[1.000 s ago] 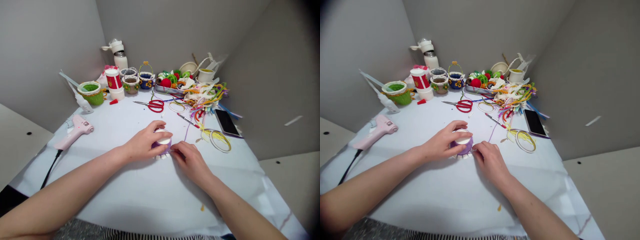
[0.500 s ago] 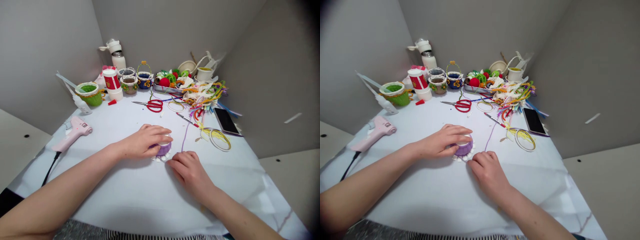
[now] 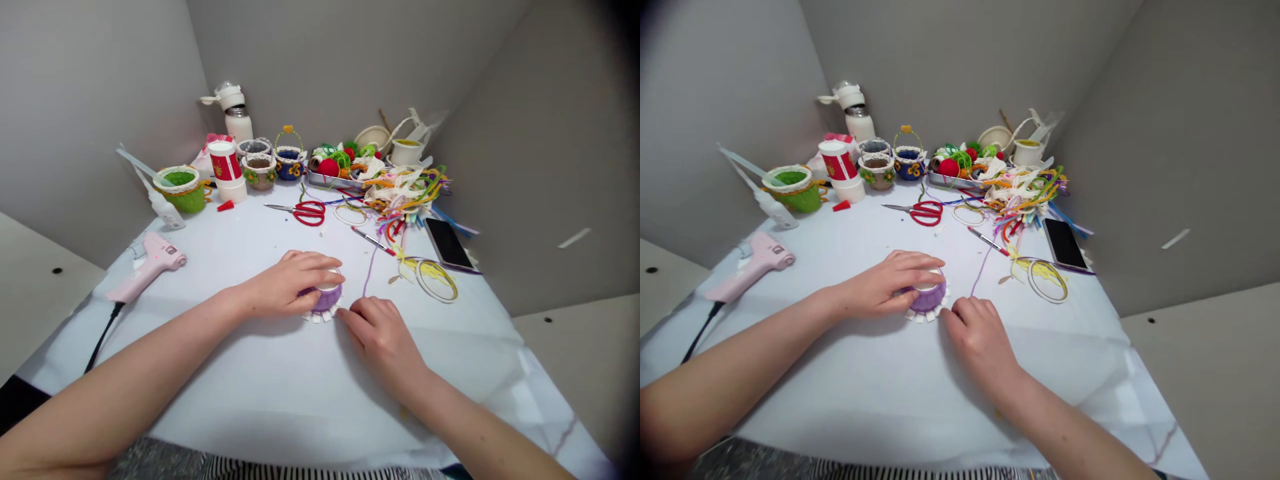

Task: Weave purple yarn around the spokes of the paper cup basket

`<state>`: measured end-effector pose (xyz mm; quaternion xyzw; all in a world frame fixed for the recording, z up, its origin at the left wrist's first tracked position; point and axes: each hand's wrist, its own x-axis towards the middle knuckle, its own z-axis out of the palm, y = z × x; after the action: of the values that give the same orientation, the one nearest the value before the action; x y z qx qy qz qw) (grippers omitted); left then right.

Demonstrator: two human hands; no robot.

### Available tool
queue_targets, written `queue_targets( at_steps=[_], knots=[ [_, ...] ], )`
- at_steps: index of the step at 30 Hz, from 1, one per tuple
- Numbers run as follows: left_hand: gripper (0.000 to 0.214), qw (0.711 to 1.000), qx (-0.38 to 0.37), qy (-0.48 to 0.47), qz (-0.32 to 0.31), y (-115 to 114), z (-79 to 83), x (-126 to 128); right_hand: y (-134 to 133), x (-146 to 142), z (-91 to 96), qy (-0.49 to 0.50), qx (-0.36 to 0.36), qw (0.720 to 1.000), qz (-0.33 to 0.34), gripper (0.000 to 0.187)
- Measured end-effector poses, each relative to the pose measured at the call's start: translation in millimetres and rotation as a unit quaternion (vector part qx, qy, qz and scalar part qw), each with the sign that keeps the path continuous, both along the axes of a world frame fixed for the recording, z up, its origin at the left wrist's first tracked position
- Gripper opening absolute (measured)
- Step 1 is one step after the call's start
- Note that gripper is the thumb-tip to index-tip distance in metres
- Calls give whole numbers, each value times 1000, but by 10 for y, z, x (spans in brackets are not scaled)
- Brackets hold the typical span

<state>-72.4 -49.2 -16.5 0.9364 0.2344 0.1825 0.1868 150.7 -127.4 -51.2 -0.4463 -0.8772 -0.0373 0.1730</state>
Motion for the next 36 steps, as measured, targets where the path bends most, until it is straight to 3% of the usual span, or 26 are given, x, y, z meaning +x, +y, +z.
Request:
queue_targets(
  at_steps=[9,16,20,24,36],
  knots=[
    [43,1000,-7,-17,2,-18,-15,10,267,-66,80,30,-80,996,-41,14],
    [34,990,-48,-104,86,-87,-114,102,241,-7,31,73,-103,992,-29,14],
    [31,995,-44,-81,41,-39,-63,50,203,23,58,110,-115,987,9,14],
    [34,998,-30,-53,-9,15,7,-16,133,49,66,120,-94,988,34,17],
    [36,999,-23,-36,-9,33,-54,-25,-58,-20,-39,-1,-17,998,67,19]
  ],
)
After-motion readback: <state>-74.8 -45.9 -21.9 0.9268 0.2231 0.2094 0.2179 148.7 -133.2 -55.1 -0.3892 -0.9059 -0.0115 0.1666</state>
